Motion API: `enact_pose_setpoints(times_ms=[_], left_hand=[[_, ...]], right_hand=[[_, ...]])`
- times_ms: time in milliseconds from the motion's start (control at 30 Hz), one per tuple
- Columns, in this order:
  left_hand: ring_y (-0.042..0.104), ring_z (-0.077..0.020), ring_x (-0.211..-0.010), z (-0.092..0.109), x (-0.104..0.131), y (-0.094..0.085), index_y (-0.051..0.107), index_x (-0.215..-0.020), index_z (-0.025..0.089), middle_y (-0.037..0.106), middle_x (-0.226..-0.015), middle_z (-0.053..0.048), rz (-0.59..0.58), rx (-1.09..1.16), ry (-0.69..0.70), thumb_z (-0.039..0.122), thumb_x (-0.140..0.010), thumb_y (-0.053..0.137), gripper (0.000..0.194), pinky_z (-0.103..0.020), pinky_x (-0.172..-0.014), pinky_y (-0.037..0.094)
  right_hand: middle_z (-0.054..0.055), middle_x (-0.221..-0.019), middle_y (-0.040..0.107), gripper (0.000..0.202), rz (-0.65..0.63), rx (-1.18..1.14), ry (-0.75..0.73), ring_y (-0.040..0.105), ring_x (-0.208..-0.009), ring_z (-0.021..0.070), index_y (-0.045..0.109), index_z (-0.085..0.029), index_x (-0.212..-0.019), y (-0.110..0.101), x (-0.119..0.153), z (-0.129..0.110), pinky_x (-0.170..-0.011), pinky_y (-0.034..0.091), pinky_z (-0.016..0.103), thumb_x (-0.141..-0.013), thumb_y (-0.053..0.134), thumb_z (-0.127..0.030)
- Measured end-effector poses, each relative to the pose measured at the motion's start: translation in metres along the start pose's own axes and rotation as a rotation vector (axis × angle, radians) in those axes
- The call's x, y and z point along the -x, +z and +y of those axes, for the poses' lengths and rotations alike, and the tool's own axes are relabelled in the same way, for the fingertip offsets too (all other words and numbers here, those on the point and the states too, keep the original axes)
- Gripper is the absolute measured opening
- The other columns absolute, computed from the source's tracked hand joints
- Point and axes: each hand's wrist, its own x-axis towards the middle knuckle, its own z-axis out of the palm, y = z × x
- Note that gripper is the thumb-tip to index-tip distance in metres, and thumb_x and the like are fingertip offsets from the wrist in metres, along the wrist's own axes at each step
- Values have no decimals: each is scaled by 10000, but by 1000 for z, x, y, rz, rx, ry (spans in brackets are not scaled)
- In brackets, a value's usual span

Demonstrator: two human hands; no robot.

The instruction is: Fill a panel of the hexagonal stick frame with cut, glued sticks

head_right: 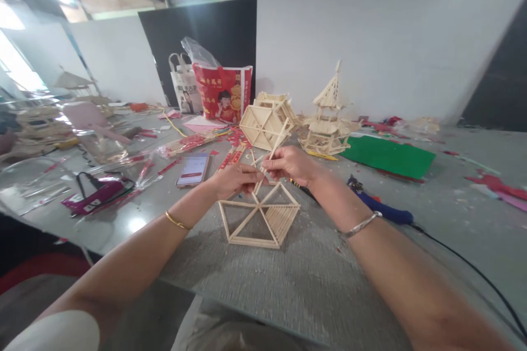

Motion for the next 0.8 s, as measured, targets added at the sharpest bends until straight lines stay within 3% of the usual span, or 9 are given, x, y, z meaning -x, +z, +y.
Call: enact_pose_setpoints(times_ms=[100, 333, 633, 800], left_hand=[[452, -46, -416, 3, -1, 1, 660, -653, 87, 487, -438, 43, 99, -121, -5, 399, -636, 741, 323, -162, -411, 399], [453, -54, -382, 5, 4, -1, 669, -653, 84, 494, -418, 37, 146, -272, -3, 279, -703, 671, 202, -173, -392, 418], [464, -54, -405, 1, 5, -2, 657, -654, 76, 514, -471, 32, 146, -117, -60, 314, -637, 746, 255, -199, -420, 466], [474, -60, -427, -2, 7, -4, 666, -679, 70, 510, -458, 33, 146, -67, -92, 257, -674, 723, 195, -210, -447, 473]], right_hand=[[-13, -500, 578, 362, 25, -13, -24, 526, -436, 85, 628, -125, -696, 4, -2, 3, -425, 431, 208, -514, 844, -352], [-13, -526, 591, 403, 7, -36, -26, 550, -473, 96, 621, -134, -715, 11, -5, 11, -450, 460, 216, -487, 857, -369], [-8, -545, 610, 339, -10, -97, 12, 584, -493, 104, 603, -143, -752, 15, -8, 18, -468, 471, 206, -563, 829, -311], [-18, -541, 603, 294, -26, -125, 19, 588, -491, 105, 592, -151, -757, 19, -9, 21, -488, 475, 215, -601, 803, -285]])
